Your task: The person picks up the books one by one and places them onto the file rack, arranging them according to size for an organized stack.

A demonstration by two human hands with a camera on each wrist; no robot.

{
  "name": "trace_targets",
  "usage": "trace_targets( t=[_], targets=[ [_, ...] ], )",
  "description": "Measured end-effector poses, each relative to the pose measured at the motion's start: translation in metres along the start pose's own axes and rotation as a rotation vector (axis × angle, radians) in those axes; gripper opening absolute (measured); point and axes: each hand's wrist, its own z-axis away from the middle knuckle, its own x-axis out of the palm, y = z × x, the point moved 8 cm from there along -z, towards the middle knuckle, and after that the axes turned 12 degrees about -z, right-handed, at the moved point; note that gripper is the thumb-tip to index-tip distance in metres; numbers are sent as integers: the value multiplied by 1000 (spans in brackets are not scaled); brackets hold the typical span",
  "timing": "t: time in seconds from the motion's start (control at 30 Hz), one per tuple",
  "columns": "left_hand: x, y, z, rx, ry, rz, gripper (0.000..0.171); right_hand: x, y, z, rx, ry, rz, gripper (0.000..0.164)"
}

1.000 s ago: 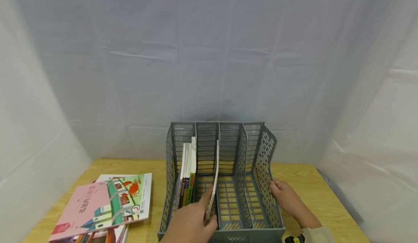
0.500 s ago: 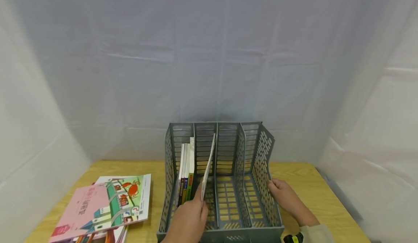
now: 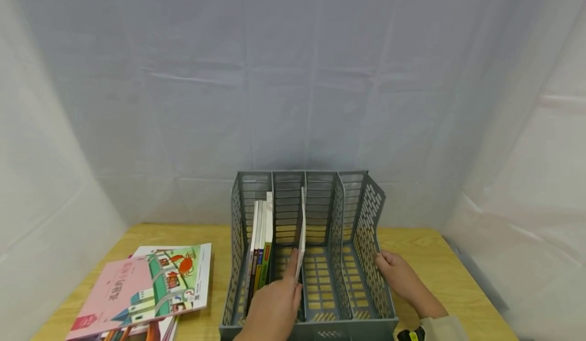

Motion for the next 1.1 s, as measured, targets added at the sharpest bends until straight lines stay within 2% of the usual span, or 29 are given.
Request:
trace_targets(
  t=[0.17, 0.37, 0.47, 0.63, 0.77, 0.83, 0.93, 1.03, 1.1],
  targets=[
    [0, 0, -3, 10, 17, -17, 70, -1, 1, 1, 14, 16, 8, 44],
    [7, -2, 2, -33, -124, 147, 78, -1, 2, 1, 17, 21, -5, 44],
    [5, -4, 5, -45, -150, 188, 77, -1, 3, 0, 21, 24, -5, 44],
    [-7, -12, 9, -54, -132, 167, 66, -1, 3, -1, 23, 23, 11, 43],
    [-29, -20, 15, -49, -163, 202, 50, 0, 2, 0, 27, 18, 11, 43],
    [-43, -28, 18, -64, -183, 228, 37, 0, 2, -1, 27, 15, 12, 43],
    [-65, -51, 23, -148, -175, 237, 15, 0, 3, -1, 27, 7, 10, 43],
    [-82, -80, 27, -264, -173, 193, 14, 0, 3, -1, 29, 5, 20, 44],
    [-87, -98, 29, -319, -188, 151, 16, 0, 3, -1, 29, 8, 25, 44]
  ],
)
